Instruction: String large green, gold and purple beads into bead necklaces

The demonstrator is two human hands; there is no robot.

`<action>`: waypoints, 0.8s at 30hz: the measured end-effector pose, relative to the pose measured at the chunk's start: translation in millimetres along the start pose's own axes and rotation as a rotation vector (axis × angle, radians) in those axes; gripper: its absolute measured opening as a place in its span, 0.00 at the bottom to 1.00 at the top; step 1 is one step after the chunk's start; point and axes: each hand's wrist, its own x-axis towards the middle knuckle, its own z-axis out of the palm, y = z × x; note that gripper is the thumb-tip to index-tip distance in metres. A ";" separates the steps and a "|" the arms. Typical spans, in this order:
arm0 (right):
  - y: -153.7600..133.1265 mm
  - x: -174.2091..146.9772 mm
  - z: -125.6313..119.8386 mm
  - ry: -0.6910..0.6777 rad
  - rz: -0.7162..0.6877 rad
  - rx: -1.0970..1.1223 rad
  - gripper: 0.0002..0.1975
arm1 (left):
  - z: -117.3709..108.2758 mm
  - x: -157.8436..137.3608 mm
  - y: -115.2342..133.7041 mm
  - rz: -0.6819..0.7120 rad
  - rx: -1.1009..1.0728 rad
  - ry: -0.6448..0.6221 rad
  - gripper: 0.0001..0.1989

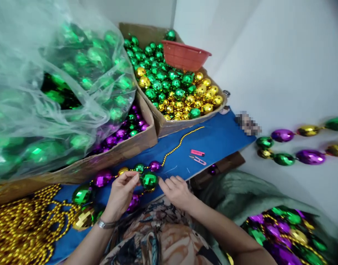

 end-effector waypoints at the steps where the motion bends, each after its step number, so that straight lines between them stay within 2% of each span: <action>1: 2.8 -2.3 3.4 -0.016 0.017 0.005 0.13 | 2.6 1.1 -3.3 -0.007 -0.008 0.003 0.12; 5: 17.0 -12.1 28.2 -0.155 0.196 0.216 0.08 | 14.5 9.4 -15.8 0.002 0.027 -0.042 0.11; 8: 25.5 -19.5 48.9 -0.211 0.271 0.304 0.07 | 25.3 18.3 -23.0 0.076 0.179 -0.105 0.11; 11: 32.5 -27.5 57.7 -0.226 0.311 0.321 0.06 | 34.1 25.2 -25.7 0.189 0.353 -0.134 0.07; 15: 42.9 -31.7 45.3 -0.208 0.401 0.335 0.11 | 41.1 24.0 -16.8 0.319 0.502 -0.180 0.03; 18: 44.7 -21.4 29.5 -0.120 0.445 0.460 0.14 | 49.0 16.7 0.5 0.391 0.567 -0.228 0.04; 24: 27.7 6.2 22.4 0.015 0.322 0.727 0.14 | 66.6 6.8 32.1 0.446 0.520 -0.266 0.02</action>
